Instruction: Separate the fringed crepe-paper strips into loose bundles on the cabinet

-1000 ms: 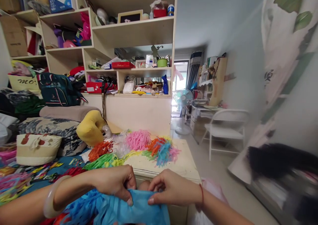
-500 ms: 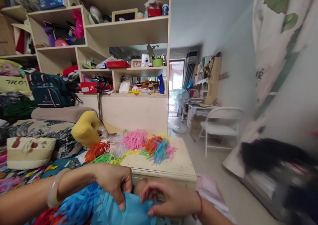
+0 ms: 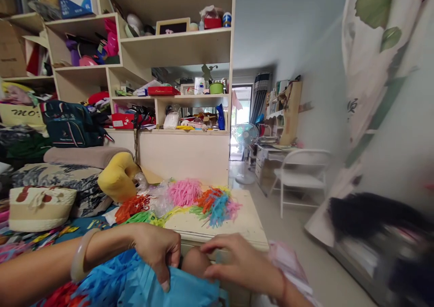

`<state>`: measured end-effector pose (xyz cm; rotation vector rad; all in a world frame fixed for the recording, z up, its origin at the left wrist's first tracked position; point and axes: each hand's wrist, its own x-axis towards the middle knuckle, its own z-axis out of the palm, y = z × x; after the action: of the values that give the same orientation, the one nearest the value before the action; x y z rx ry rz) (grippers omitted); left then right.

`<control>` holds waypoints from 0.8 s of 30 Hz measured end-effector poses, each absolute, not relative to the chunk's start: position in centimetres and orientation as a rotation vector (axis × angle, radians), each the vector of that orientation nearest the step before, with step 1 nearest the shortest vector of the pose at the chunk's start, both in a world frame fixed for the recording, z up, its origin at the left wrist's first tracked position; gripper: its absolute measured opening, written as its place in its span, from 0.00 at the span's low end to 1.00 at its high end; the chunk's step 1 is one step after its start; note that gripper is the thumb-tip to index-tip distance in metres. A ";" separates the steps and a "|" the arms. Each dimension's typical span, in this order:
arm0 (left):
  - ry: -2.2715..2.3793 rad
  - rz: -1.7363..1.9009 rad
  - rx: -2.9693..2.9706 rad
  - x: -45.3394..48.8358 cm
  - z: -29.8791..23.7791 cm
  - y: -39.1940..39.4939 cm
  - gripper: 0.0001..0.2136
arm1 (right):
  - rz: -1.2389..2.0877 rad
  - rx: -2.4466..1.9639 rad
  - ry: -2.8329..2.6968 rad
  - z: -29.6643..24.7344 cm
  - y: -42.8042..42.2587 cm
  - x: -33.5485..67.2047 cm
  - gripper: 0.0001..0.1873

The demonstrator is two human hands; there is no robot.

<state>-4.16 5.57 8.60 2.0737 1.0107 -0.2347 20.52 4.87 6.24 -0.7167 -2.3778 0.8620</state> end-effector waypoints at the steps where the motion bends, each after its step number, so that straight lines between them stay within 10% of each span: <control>1: 0.993 -0.211 2.082 -4.1 8.8 5.4 0.05 | 0.970 -0.678 -2.358 5.5 4.9 19.0 0.25; 5: 1.072 0.069 2.372 -4.7 8.9 3.6 0.02 | 1.112 -0.766 -2.302 3.2 5.6 15.8 0.09; 13: 1.105 0.450 3.338 -8.8 1.6 1.0 0.10 | 0.638 -1.128 -2.655 7.4 7.5 20.2 0.10; 18: 1.402 0.070 2.743 -10.6 1.3 1.4 0.08 | 0.658 -1.103 -2.783 8.7 7.9 20.9 0.15; 24: 1.043 0.653 2.323 -6.2 7.2 3.2 0.15 | 0.706 -0.914 -2.885 9.7 7.0 19.6 0.17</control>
<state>-6.15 3.22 7.22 2.3229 1.0429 0.6532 19.62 6.97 9.72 -0.9140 -2.8853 0.7060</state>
